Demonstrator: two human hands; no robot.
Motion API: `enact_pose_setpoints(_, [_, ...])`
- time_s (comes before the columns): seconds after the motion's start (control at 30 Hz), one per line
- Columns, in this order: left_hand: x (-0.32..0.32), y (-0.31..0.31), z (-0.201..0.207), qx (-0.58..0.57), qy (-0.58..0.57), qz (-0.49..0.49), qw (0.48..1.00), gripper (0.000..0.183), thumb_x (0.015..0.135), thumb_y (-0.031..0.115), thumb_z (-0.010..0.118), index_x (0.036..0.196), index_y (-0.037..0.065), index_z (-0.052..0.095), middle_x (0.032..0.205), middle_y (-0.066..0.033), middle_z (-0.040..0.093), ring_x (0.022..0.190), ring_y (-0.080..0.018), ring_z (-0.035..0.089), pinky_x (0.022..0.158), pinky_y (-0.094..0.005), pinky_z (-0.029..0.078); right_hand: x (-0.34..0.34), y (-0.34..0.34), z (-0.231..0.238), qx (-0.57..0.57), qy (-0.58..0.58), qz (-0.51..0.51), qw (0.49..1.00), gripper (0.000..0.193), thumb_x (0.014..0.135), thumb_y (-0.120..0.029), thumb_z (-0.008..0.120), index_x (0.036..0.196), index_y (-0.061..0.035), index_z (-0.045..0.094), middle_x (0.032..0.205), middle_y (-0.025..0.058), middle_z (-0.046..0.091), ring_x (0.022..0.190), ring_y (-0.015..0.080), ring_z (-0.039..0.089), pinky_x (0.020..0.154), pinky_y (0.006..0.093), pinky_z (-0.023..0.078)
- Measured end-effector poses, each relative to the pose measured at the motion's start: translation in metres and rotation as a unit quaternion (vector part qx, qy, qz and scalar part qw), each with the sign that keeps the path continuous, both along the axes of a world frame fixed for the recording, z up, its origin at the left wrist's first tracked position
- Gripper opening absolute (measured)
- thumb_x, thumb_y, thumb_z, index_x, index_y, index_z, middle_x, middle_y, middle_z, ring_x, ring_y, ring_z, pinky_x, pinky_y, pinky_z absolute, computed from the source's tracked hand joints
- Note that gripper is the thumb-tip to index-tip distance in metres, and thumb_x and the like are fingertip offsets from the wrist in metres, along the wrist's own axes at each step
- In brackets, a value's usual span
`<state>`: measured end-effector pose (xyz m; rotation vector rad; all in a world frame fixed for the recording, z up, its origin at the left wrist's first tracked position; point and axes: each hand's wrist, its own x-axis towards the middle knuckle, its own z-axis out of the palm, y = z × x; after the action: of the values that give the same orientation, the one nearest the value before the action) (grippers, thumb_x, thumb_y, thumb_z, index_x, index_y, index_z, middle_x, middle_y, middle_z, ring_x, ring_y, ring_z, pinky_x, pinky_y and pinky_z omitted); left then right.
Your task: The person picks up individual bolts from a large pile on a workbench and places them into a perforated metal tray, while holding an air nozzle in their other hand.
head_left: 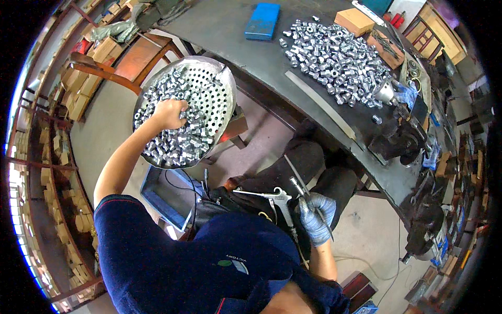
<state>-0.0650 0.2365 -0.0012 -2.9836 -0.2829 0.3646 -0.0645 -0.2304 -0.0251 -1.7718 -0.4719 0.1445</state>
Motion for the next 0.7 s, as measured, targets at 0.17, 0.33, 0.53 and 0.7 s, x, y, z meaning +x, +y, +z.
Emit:
enact_pose_setpoints(0.17, [-0.008, 0.006, -0.006, -0.024, -0.055, -0.018, 0.998, 0.027, 0.063, 0.028, 0.068, 0.08, 0.011, 0.058, 0.068, -0.0134, 0.062, 0.071, -0.0344, 0.063, 0.062, -0.0445, 0.051, 0.002, 0.001, -0.002, -0.011, -0.021, 0.016, 1.0, 0.021, 0.07, -0.006, 0.071, 0.057, -0.0058, 0.054, 0.051, 0.0081, 0.048, 0.044, 0.0202, 0.047, 0.045, 0.0298, 0.036])
enact_pose_setpoints(0.33, [-0.016, 0.003, -0.011, -0.102, -0.093, 0.009, 0.99, 0.019, 0.065, 0.026, 0.067, 0.065, 0.01, 0.057, 0.064, -0.0111, 0.061, 0.065, -0.0331, 0.063, 0.059, -0.0438, 0.05, 0.002, 0.003, 0.007, -0.026, -0.02, 0.002, 0.999, 0.025, 0.07, -0.006, 0.072, 0.056, -0.0058, 0.051, 0.051, 0.008, 0.048, 0.044, 0.0196, 0.046, 0.044, 0.0298, 0.036])
enact_pose_setpoints(0.53, [-0.014, -0.005, -0.002, -0.16, -0.176, -0.025, 0.971, 0.018, 0.067, 0.015, 0.07, 0.061, 0.005, 0.055, 0.06, -0.0086, 0.058, 0.056, -0.0228, 0.061, 0.055, -0.0349, 0.048, 0.003, 0.006, 0.009, -0.006, -0.026, 0.035, 0.999, 0.025, 0.075, -0.01, 0.07, 0.056, -0.0049, 0.054, 0.051, 0.0075, 0.051, 0.044, 0.0168, 0.049, 0.045, 0.0286, 0.037])
enact_pose_setpoints(0.7, [0.01, -0.1, 0.057, -0.688, -0.099, 0.105, 0.711, 0.019, 0.08, 0.004, 0.065, 0.093, -0.001, 0.052, 0.08, -0.0078, 0.061, 0.067, -0.0185, 0.063, 0.068, -0.0285, 0.051, 0.011, 0.014, 0.028, -0.024, -0.084, 0.054, 0.995, 0.03, 0.069, -0.011, 0.076, 0.055, -0.0092, 0.049, 0.05, 0.0072, 0.047, 0.042, 0.0217, 0.046, 0.042, 0.0312, 0.037])
